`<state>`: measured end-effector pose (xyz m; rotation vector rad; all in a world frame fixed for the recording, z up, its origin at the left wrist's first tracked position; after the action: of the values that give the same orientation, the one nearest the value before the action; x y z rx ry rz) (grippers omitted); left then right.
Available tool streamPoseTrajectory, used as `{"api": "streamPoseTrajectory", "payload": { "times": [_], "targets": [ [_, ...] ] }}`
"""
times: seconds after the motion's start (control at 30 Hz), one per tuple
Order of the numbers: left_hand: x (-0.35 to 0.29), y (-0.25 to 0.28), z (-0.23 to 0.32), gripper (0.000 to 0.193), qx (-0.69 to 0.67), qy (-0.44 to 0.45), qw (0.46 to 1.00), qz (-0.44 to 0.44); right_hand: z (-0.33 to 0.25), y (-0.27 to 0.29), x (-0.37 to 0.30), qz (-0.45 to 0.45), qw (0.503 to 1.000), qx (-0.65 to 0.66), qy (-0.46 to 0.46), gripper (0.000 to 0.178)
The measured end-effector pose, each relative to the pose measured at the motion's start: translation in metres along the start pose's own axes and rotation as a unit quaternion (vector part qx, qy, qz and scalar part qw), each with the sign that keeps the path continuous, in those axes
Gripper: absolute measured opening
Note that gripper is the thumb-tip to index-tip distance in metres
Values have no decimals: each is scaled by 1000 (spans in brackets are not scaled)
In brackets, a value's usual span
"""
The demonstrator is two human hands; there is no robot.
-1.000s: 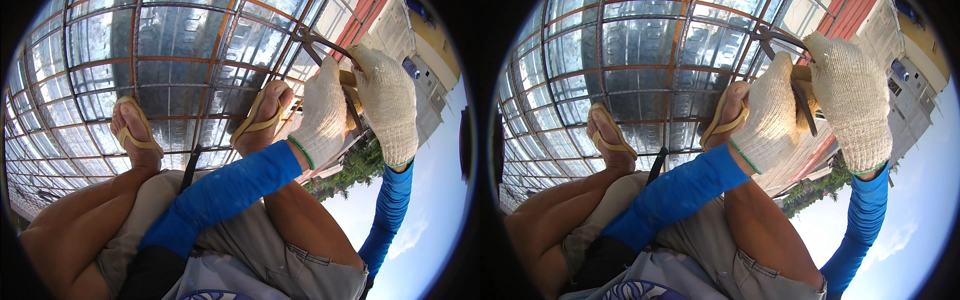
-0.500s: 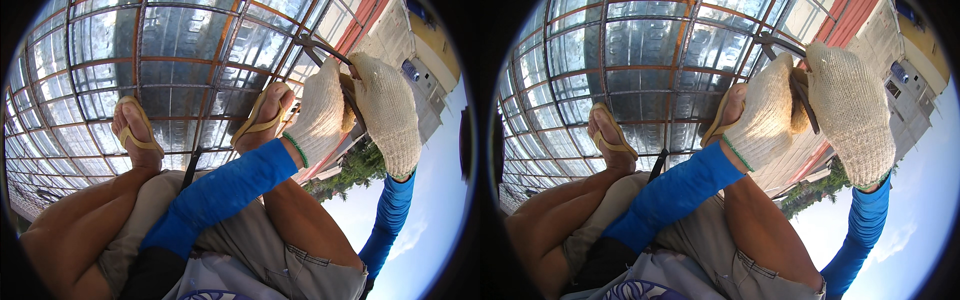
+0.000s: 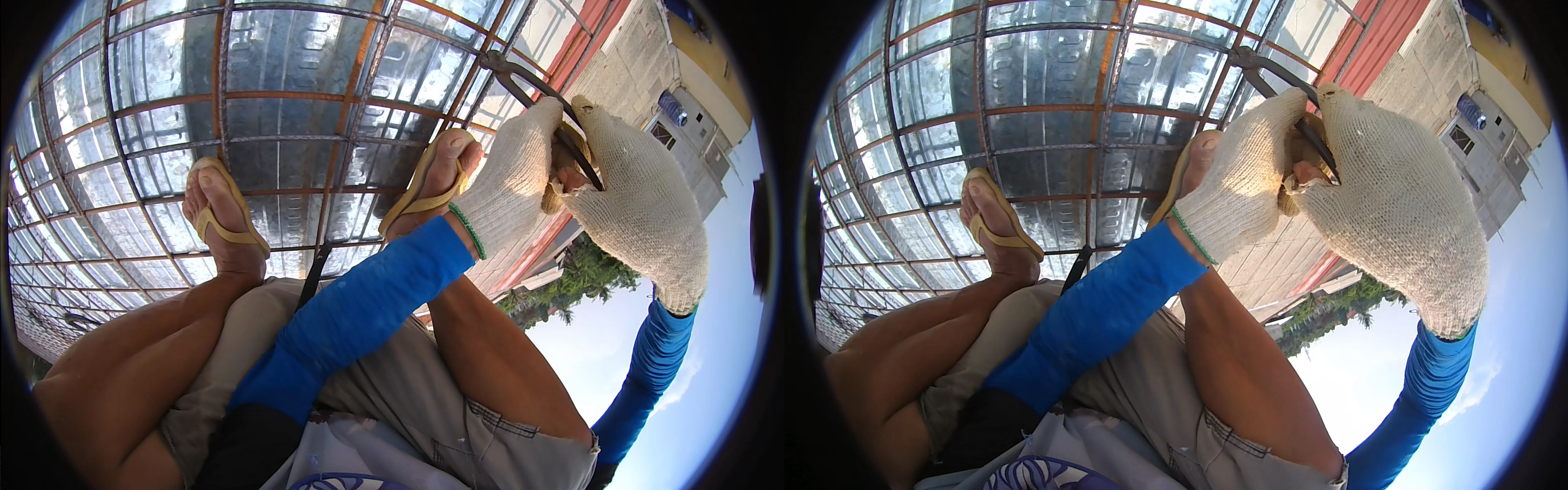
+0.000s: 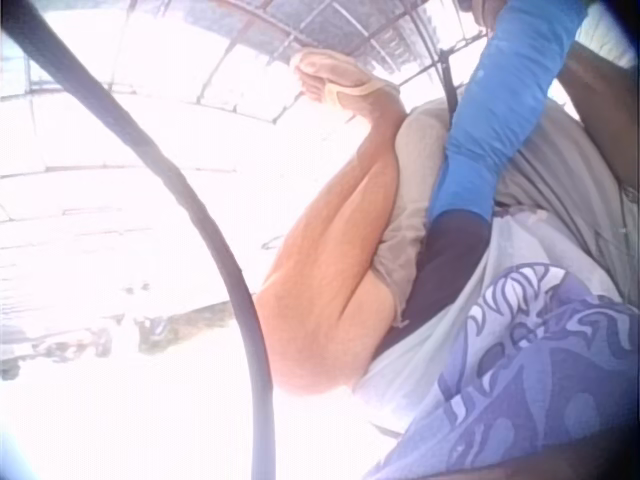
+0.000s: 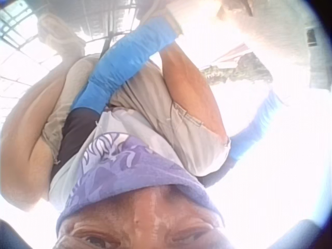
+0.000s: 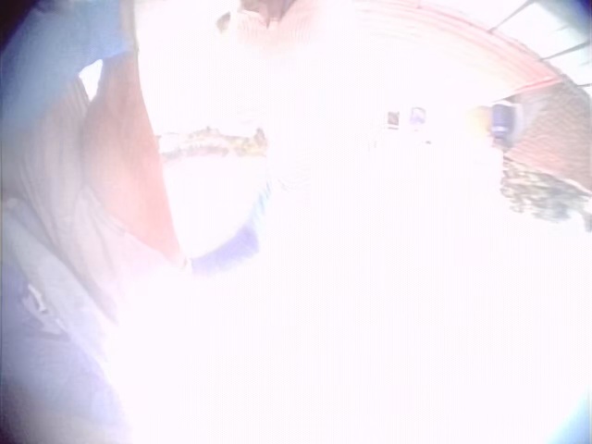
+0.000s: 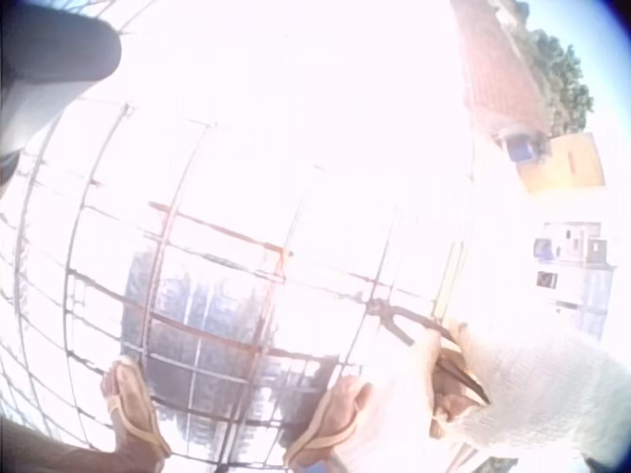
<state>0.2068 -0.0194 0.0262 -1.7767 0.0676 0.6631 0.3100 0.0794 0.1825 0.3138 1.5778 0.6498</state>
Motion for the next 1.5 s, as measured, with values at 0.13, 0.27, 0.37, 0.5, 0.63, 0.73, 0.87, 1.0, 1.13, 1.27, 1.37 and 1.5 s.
{"api": "streamPoseTrajectory", "payload": {
  "times": [0.13, 0.27, 0.37, 0.5, 0.63, 0.73, 0.87, 1.0, 1.13, 1.27, 1.37, 1.5],
  "targets": [
    [4, 2, 5, 42, -89, -59, 994, -37, 2, -13, 4, 46, 992, -106, 50, 55],
    [20, 39, -31, 56, -222, -23, 971, -81, -1, -38, 9, 83, 974, -202, 59, 47],
    [0, -5, 0, 39, -34, -85, 996, 14, 3, -37, 12, 78, 972, -213, 64, 41],
    [-5, -39, 1, 50, 109, -164, 971, 139, 19, -31, 8, 41, 985, -150, 72, 33],
    [2, -18, -10, 62, 86, -139, 976, 147, 31, -24, 6, 4, 994, -73, 75, 25],
    [18, -25, -29, 65, 142, -123, 954, 234, 33, -20, 16, -66, 997, 42, 0, 17],
    [15, -34, -29, 62, 166, -103, 941, 278, 42, -26, 13, -132, 904, 378, -152, 19],
    [16, -14, -38, 43, 205, -185, 914, 296, 41, -27, 16, -130, 862, 460, -166, 26],
    [12, 11, -22, 31, 250, -276, 878, 302, 47, -41, 9, -90, 849, 499, -151, 34],
    [16, 34, 1, 22, 226, -338, 846, 344, 56, -60, 4, -89, 782, 602, -137, 44],
    [16, 43, 19, 17, 319, -370, 784, 382, 60, -67, 1, -105, 726, 670, -113, 48],
    [23, 51, 29, 20, 463, -465, 645, 392, 47, -71, -5, -85, 710, 684, -143, 57]
  ]
}}
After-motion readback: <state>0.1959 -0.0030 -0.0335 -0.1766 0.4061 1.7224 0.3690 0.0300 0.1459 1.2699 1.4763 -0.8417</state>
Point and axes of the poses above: each hand's wrist, its own x-axis towards the middle knuckle, its own y-axis out of the back of the hand, z = x × y, the point moved 1 cm from there along x, towards the middle knuckle, and after that the axes turned 8 degrees about y, right-handed, at the moved point
